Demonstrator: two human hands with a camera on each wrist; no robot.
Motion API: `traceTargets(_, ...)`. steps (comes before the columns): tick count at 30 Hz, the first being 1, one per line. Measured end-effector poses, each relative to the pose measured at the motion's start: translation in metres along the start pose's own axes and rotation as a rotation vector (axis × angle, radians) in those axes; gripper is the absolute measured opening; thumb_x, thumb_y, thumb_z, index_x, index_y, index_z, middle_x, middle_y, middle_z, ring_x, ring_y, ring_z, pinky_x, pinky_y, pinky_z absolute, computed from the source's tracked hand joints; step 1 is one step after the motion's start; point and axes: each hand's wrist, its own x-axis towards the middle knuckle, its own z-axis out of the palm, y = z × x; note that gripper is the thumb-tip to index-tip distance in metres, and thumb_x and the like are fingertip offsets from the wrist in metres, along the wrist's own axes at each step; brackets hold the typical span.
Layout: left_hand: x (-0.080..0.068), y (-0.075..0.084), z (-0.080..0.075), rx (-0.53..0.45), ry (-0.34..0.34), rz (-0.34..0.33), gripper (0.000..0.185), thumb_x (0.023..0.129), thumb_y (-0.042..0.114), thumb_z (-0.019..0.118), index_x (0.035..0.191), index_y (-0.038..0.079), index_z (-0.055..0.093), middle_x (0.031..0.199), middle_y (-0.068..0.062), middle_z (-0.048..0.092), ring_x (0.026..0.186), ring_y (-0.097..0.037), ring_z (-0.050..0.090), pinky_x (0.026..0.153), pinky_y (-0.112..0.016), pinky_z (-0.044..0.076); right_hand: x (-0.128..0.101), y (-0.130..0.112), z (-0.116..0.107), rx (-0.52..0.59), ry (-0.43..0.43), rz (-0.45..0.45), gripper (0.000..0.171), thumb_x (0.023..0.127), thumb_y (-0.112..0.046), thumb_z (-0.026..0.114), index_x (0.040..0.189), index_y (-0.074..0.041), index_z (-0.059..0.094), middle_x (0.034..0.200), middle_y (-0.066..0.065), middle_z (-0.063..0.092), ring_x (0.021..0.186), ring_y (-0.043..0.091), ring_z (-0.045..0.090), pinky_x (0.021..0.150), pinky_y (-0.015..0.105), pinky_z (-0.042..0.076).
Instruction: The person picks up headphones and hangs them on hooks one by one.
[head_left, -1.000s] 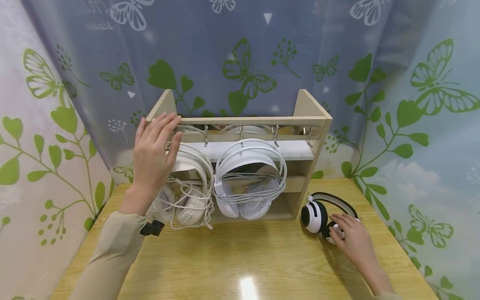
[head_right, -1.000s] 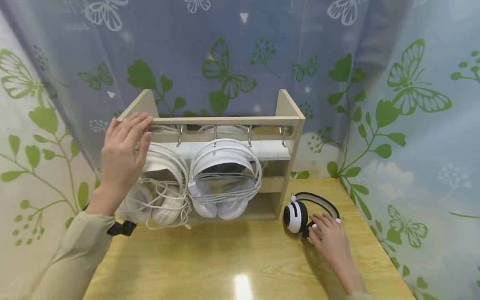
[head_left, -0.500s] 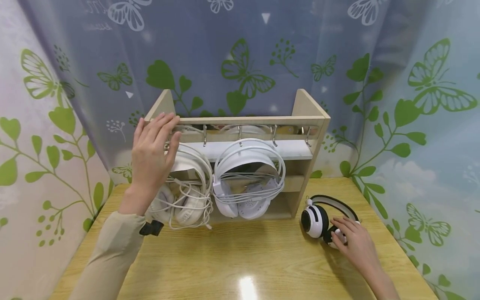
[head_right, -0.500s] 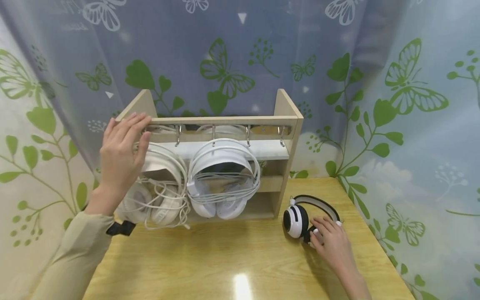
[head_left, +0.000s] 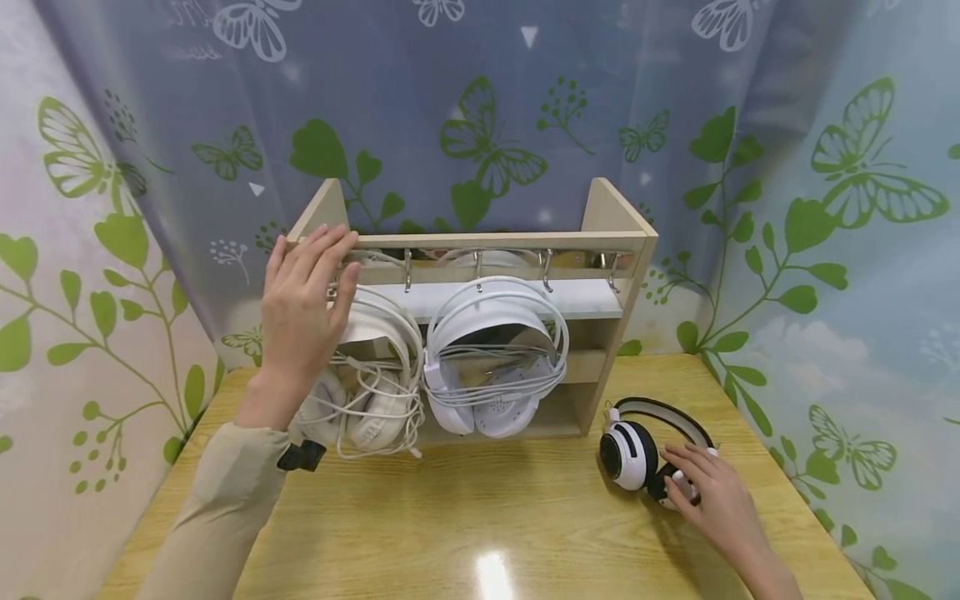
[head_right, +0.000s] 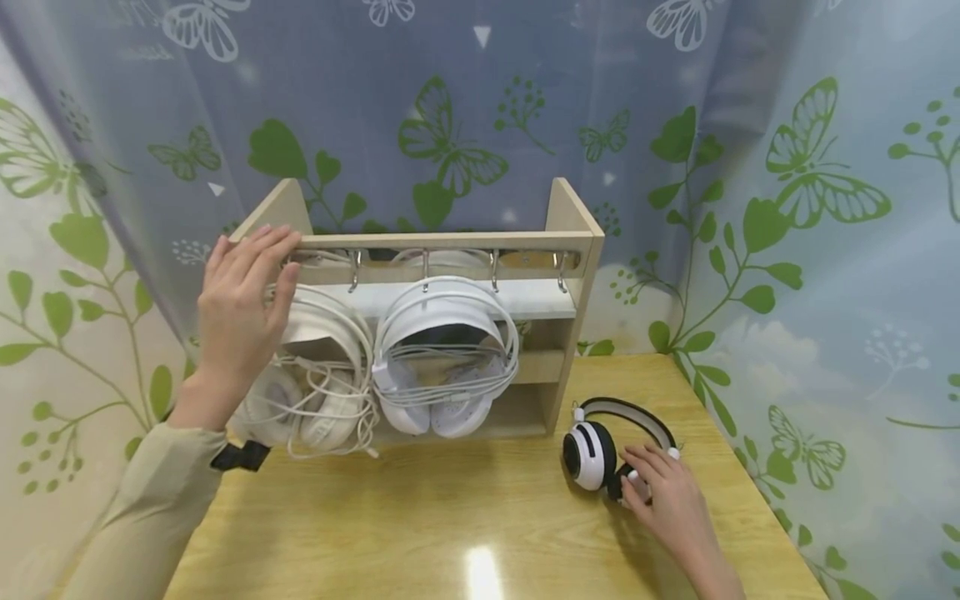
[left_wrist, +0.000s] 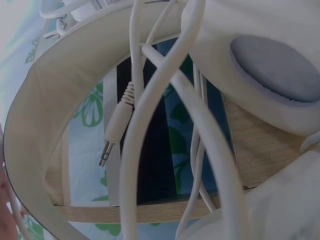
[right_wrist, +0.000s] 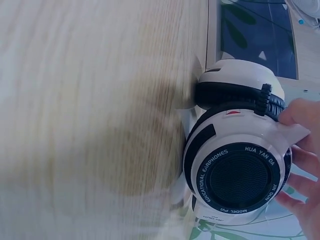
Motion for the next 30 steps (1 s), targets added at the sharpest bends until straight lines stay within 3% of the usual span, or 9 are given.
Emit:
traceTargets(10, 0.001, 0.0, -0.001, -0.01, 0.014, -0.005, 0.039, 0.106, 0.031, 0.052, 0.133, 0.007, 0.067, 0.136, -0.011, 0.065, 0.133, -0.03, 0.055, 0.124, -0.047, 0.022, 0.001, -0.007, -0.007, -0.009, -0.047, 0.019, 0.046, 0.071, -0.008, 0.087, 0.115, -0.002, 0.074, 0.114, 0.017, 0.072, 0.108, 0.041, 0.065, 0.09, 0.059, 0.049)
traceTargets(12, 0.001, 0.001, -0.001, -0.012, 0.013, -0.005, 0.039, 0.106, 0.03, 0.052, 0.133, 0.007, 0.067, 0.136, -0.011, 0.065, 0.134, -0.03, 0.055, 0.124, -0.047, 0.022, 0.002, -0.007, -0.011, 0.006, -0.09, 0.076, 0.045, 0.077, -0.015, 0.086, 0.119, -0.004, 0.073, 0.119, 0.016, 0.071, 0.101, 0.036, 0.067, 0.082, 0.056, 0.054)
traceTargets(18, 0.0, 0.0, -0.001, 0.001, -0.004, -0.002, 0.043, 0.108, 0.036, 0.047, 0.134, 0.006, 0.066, 0.137, -0.012, 0.064, 0.134, -0.031, 0.054, 0.124, -0.047, 0.021, 0.017, -0.006, -0.03, 0.096, -0.203, 0.296, 0.036, 0.101, -0.024, 0.065, 0.134, -0.009, 0.065, 0.132, 0.021, 0.063, 0.096, 0.041, 0.068, 0.071, 0.057, 0.054)
traceTargets(19, 0.0, 0.0, -0.001, 0.002, -0.004, -0.002, 0.045, 0.109, 0.037, 0.045, 0.134, 0.006, 0.066, 0.137, -0.012, 0.064, 0.134, -0.031, 0.054, 0.124, -0.047, 0.021, 0.021, -0.004, -0.033, 0.107, -0.198, 0.307, 0.036, 0.102, -0.023, 0.063, 0.135, -0.009, 0.064, 0.133, 0.023, 0.062, 0.103, 0.049, 0.065, 0.073, 0.061, 0.053)
traceTargets(21, 0.0, 0.0, -0.001, -0.01, 0.005, -0.007, 0.045, 0.108, 0.038, 0.045, 0.133, 0.007, 0.066, 0.137, -0.011, 0.065, 0.134, -0.031, 0.054, 0.124, -0.047, 0.022, 0.029, 0.001, -0.037, 0.107, -0.182, 0.309, 0.036, 0.103, -0.023, 0.062, 0.135, -0.008, 0.063, 0.132, 0.025, 0.062, 0.106, 0.051, 0.063, 0.075, 0.063, 0.051)
traceTargets(26, 0.0, 0.0, -0.001, -0.004, -0.004, 0.001, 0.046, 0.109, 0.038, 0.044, 0.134, 0.007, 0.066, 0.138, -0.012, 0.064, 0.134, -0.031, 0.054, 0.124, -0.047, 0.021, 0.045, 0.016, -0.04, 0.116, -0.094, 0.273, 0.032, 0.102, -0.017, 0.062, 0.132, -0.004, 0.065, 0.126, 0.026, 0.066, 0.11, 0.052, 0.061, 0.081, 0.067, 0.048)
traceTargets(30, 0.0, 0.0, 0.0, -0.012, 0.005, -0.003, 0.047, 0.109, 0.04, 0.043, 0.133, 0.007, 0.066, 0.137, -0.011, 0.064, 0.134, -0.031, 0.055, 0.124, -0.047, 0.021, 0.054, 0.03, -0.038, 0.157, -0.085, 0.294, 0.031, 0.104, -0.017, 0.059, 0.131, -0.004, 0.066, 0.125, 0.024, 0.067, 0.105, 0.047, 0.065, 0.08, 0.061, 0.053)
